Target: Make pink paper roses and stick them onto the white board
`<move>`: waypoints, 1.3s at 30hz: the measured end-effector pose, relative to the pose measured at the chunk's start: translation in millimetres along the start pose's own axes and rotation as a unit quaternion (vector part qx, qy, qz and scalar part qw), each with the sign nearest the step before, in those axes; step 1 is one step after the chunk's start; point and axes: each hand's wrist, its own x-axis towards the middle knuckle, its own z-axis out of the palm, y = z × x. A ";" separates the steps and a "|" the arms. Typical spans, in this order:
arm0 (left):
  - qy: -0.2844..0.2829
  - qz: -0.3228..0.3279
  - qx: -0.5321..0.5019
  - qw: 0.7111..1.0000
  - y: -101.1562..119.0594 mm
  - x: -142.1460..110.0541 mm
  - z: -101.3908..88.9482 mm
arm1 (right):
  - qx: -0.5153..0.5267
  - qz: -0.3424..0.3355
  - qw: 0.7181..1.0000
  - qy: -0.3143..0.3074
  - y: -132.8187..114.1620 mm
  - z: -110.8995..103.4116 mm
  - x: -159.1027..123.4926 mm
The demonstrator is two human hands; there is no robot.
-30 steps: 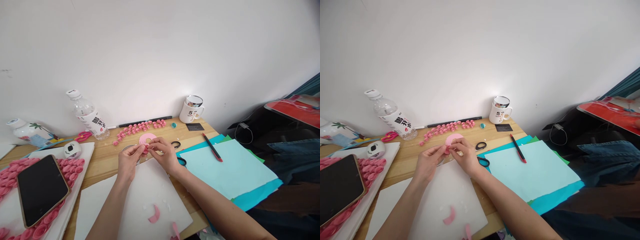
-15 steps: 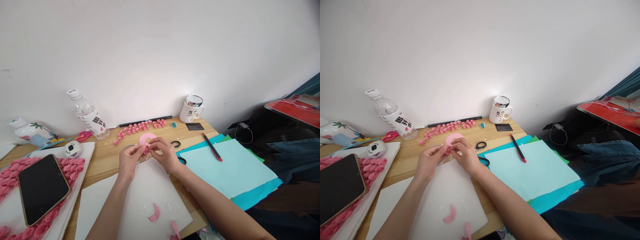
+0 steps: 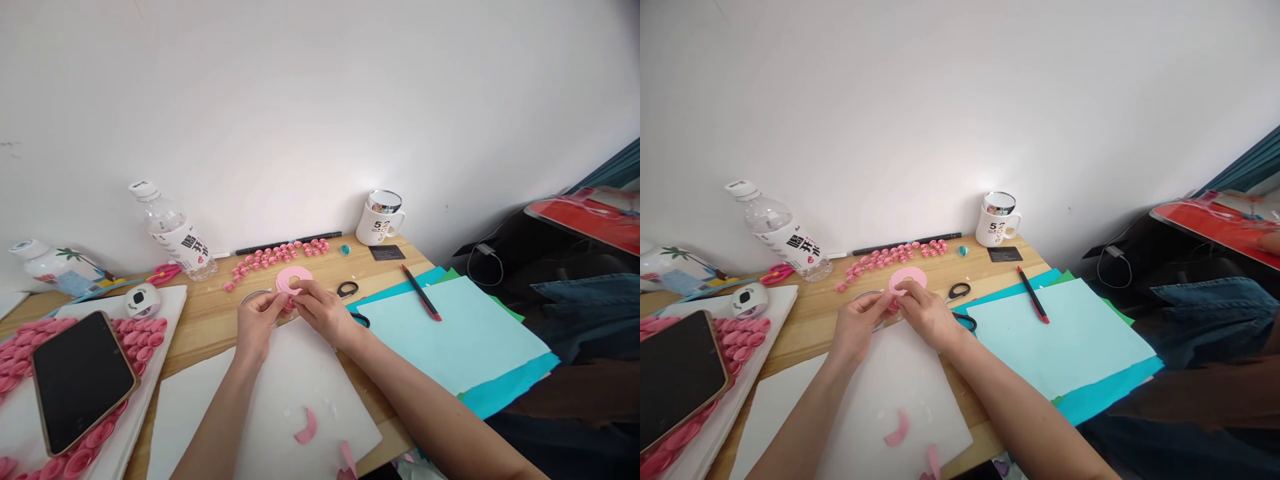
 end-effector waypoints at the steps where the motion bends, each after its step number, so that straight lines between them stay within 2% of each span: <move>1: 0.003 -0.004 -0.007 1.000 -0.1 -0.4 0.6 | -0.003 0.003 1.000 0.004 -0.2 0.7 -0.6; 7: 0.020 -0.015 -0.025 0.999 1.4 -3.4 4.5 | 0.011 0.029 0.998 0.053 -0.1 3.2 -1.0; 16: 0.022 0.000 -0.004 1.000 0.7 -2.5 2.5 | 0.020 0.018 0.999 -0.020 0.3 -1.0 2.6; 20: 0.017 0.020 0.031 0.999 0.1 -2.4 2.5 | 0.035 0.058 0.997 -0.046 0.3 0.9 1.8; 24: 0.014 0.030 0.031 0.999 2.2 -5.4 5.6 | 0.108 0.138 0.985 -0.003 -2.5 5.6 2.1; 27: 0.014 0.059 0.032 0.998 0.7 -7.6 8.5 | 0.199 0.236 0.950 0.037 -7.4 6.0 4.6; 32: 0.047 0.124 0.065 0.989 -7.9 -7.2 11.4 | 0.334 0.392 0.855 0.060 -15.4 1.3 10.4; 36: 0.053 0.129 0.043 0.989 -8.8 -9.2 14.7 | 0.446 0.455 0.770 0.042 -17.0 0.9 13.1; 38: 0.050 0.131 0.043 0.989 -8.0 -11.1 17.0 | 0.466 0.466 0.751 0.042 -16.6 1.6 13.5; 39: 0.050 0.131 0.046 0.989 -7.9 -12.0 18.2 | 0.461 0.466 0.754 0.041 -16.1 2.0 13.4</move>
